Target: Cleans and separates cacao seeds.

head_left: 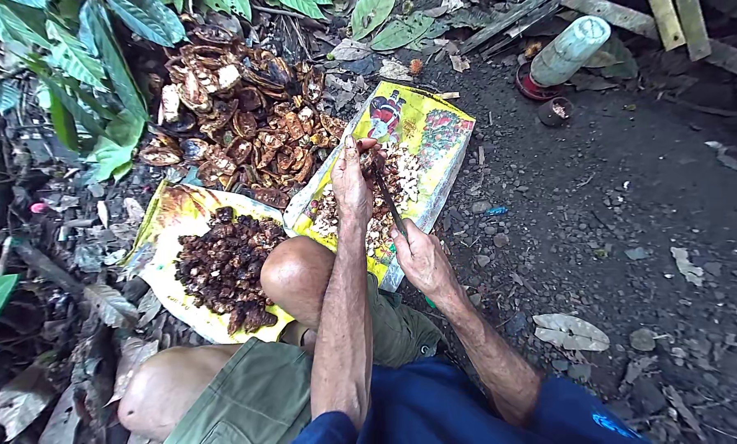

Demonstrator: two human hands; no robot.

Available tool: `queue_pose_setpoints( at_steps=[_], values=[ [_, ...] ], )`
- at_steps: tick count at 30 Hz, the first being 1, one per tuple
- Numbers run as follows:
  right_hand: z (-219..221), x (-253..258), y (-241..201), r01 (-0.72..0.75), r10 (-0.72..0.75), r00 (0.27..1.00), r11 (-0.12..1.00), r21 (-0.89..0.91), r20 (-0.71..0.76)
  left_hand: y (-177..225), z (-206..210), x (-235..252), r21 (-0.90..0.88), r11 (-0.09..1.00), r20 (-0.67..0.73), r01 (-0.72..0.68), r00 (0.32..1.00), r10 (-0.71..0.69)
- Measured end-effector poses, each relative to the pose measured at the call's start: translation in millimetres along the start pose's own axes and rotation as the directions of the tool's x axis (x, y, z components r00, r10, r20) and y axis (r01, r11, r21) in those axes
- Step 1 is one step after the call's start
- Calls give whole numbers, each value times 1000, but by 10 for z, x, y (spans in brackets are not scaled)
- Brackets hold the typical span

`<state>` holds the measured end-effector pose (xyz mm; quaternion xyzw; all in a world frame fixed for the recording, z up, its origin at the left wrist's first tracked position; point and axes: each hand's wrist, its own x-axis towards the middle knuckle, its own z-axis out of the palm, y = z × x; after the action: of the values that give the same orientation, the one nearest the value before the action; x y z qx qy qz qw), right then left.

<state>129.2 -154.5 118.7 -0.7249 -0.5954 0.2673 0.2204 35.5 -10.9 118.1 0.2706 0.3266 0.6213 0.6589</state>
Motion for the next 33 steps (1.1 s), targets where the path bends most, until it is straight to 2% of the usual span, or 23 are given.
queue_pose_setpoints(
  at_steps=[7, 11, 19, 24, 27, 33],
  values=[
    [-91, -38, 73, 28, -28, 1000, 999, 28, -12, 44, -70, 39, 51, 984, 89, -170, 982, 165],
    [-100, -55, 94, 57, -57, 998, 998, 30, -24, 24, -94, 56, 99, 969, 157, -226, 965, 209],
    [-78, -63, 57, 56, -57, 998, 997, 48, 15, 14, -103, 36, 136, 951, 176, -279, 951, 254],
    [-18, -13, 21, 31, -32, 999, 998, 50, 28, -1, -92, 12, 163, 962, 125, -217, 972, 198],
    [33, 33, 49, 39, -45, 998, 993, 110, 49, 27, -69, -5, 116, 978, 109, -173, 981, 161],
    [94, 120, 30, 38, -43, 998, 995, 95, 52, 79, -16, -19, 53, 998, -10, -39, 999, 39]
  ],
)
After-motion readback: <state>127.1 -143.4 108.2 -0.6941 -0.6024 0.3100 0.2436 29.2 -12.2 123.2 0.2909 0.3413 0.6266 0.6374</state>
